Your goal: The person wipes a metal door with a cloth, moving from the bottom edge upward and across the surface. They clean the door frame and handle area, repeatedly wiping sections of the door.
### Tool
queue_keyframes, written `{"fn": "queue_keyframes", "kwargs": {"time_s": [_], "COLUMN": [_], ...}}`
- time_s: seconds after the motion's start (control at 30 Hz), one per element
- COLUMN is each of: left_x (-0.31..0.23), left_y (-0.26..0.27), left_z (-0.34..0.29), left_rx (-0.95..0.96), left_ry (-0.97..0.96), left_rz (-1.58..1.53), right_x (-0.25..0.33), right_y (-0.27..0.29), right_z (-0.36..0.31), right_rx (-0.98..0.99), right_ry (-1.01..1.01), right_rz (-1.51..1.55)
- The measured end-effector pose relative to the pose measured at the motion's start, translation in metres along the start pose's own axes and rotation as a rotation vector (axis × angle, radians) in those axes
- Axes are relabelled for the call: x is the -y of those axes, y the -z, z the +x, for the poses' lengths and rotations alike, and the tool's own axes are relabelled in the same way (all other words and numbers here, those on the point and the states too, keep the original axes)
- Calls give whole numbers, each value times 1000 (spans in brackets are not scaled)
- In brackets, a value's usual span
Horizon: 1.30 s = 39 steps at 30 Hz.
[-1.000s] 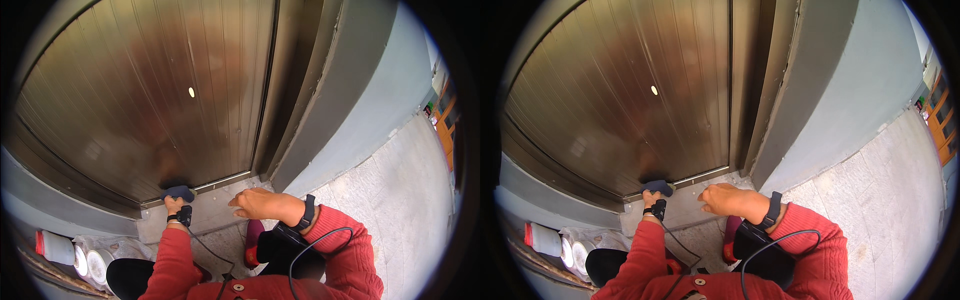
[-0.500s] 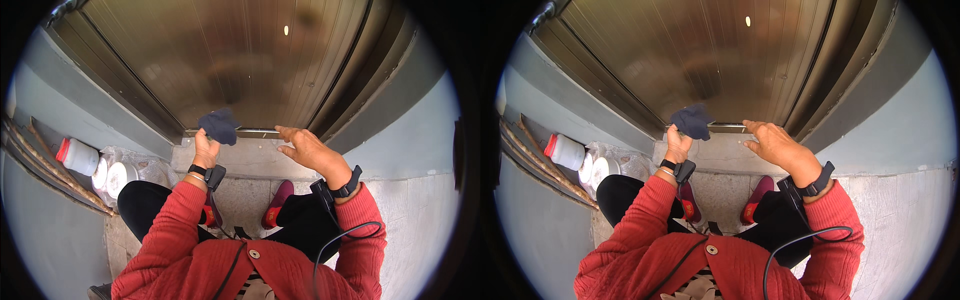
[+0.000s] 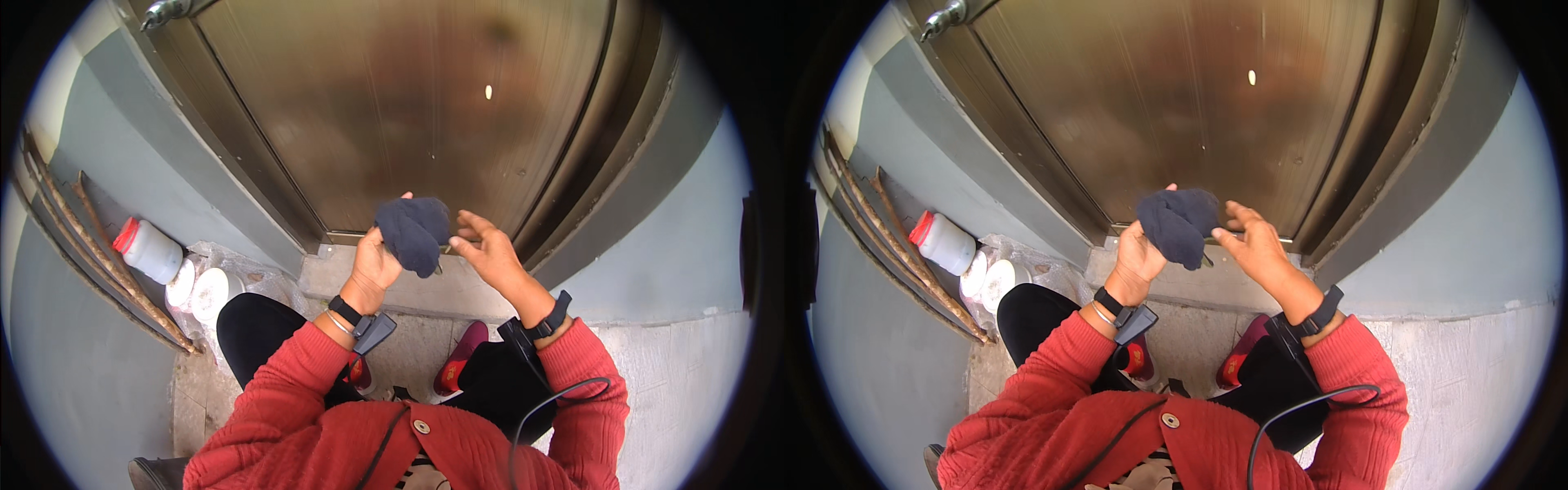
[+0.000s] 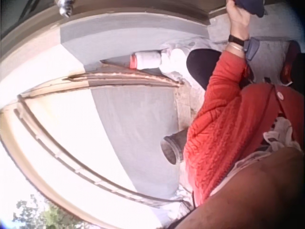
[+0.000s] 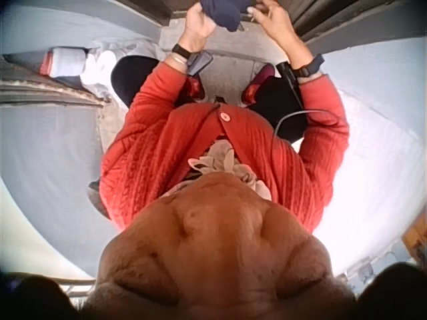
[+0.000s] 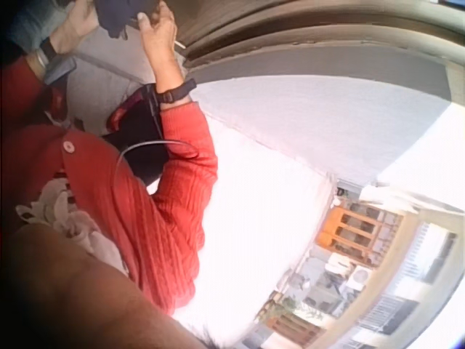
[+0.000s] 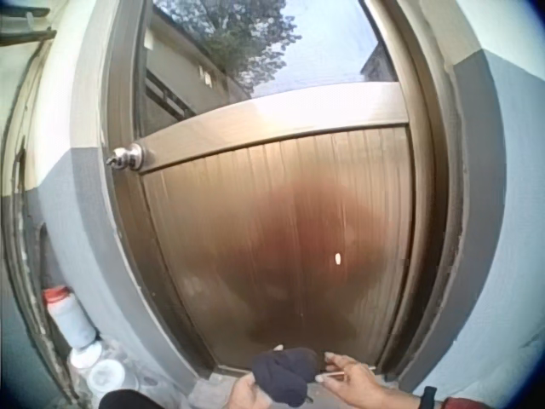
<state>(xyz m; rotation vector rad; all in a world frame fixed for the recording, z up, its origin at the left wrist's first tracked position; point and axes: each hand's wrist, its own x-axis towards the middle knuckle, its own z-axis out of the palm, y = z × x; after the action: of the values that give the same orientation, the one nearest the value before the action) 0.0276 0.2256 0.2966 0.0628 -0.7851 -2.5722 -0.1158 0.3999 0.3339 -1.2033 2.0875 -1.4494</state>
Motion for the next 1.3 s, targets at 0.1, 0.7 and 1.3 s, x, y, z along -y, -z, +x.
{"fn": "queue_keyframes", "kwargs": {"time_s": [0.1,0.7,1.3], "left_x": [6,-8,10], "left_y": [-11,-2,16], "left_z": [-8,-45,-49], "left_rx": [-137,-229,72], "left_ry": [-1,-269,89], "left_rz": [14,1425,267], "right_x": [3,-9,35], "right_y": [0,-60,-41], "right_z": [3,-14,9], "right_rx": [-360,357,202], "right_ry": [295,-41,-229], "right_rz": [-76,19,1202]}}
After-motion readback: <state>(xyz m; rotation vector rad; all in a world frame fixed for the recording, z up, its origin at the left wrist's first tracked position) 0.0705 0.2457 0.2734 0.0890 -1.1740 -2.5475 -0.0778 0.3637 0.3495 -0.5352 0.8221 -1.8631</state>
